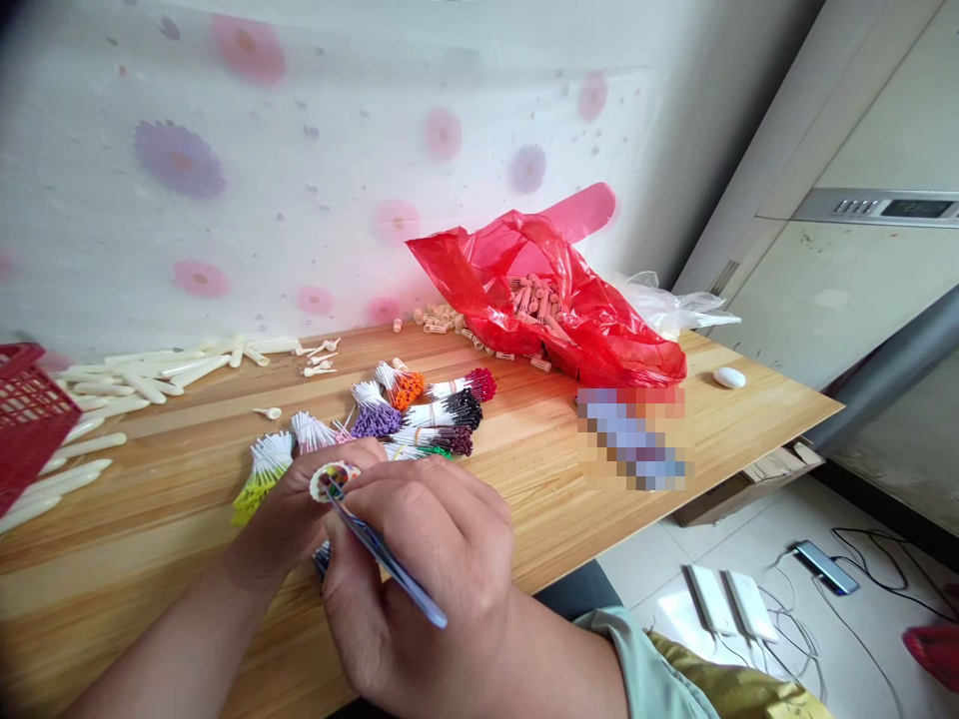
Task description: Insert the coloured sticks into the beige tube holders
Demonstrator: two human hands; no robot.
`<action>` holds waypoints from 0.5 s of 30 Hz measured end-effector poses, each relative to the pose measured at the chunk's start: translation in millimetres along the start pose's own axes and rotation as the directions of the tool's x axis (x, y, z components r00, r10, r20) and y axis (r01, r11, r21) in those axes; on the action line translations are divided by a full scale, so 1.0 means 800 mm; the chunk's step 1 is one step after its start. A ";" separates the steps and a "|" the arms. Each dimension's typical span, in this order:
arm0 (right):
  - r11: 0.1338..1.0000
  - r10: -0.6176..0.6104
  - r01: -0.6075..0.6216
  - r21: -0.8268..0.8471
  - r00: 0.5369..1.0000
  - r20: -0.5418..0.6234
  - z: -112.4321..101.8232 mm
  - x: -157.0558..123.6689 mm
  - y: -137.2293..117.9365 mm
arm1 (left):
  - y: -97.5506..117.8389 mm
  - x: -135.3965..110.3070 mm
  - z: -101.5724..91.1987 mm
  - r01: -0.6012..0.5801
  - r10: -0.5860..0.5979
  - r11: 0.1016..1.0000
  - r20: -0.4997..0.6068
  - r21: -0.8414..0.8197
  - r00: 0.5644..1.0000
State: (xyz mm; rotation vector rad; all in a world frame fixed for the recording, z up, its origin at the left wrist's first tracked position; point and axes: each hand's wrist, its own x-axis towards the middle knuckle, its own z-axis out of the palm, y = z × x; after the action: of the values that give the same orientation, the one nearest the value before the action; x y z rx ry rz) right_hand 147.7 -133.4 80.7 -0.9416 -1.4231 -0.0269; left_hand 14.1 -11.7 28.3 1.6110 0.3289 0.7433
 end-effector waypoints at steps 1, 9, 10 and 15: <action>1.000 -0.006 0.006 0.000 1.000 0.005 0.000 0.000 0.000 | 0.000 0.000 0.000 0.002 -0.002 1.000 -0.001 0.000 1.000; 1.000 0.004 -0.003 -0.022 0.999 0.048 -0.002 0.000 0.000 | -0.003 -0.001 0.001 0.048 -0.048 0.999 0.005 -0.018 0.999; 1.000 0.005 -0.004 -0.019 0.998 0.056 -0.002 0.001 0.000 | -0.004 -0.001 0.000 0.052 -0.052 0.998 0.007 -0.018 0.999; 1.000 0.017 -0.016 -0.015 0.996 0.084 -0.005 0.004 0.002 | -0.013 -0.003 -0.004 0.085 -0.086 0.996 0.022 0.017 0.996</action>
State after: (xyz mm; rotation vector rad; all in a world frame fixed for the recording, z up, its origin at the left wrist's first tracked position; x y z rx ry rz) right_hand 152.6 -132.9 82.8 -0.9757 -1.4945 0.0147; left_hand 12.2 -8.5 17.9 1.6095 0.3857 0.6579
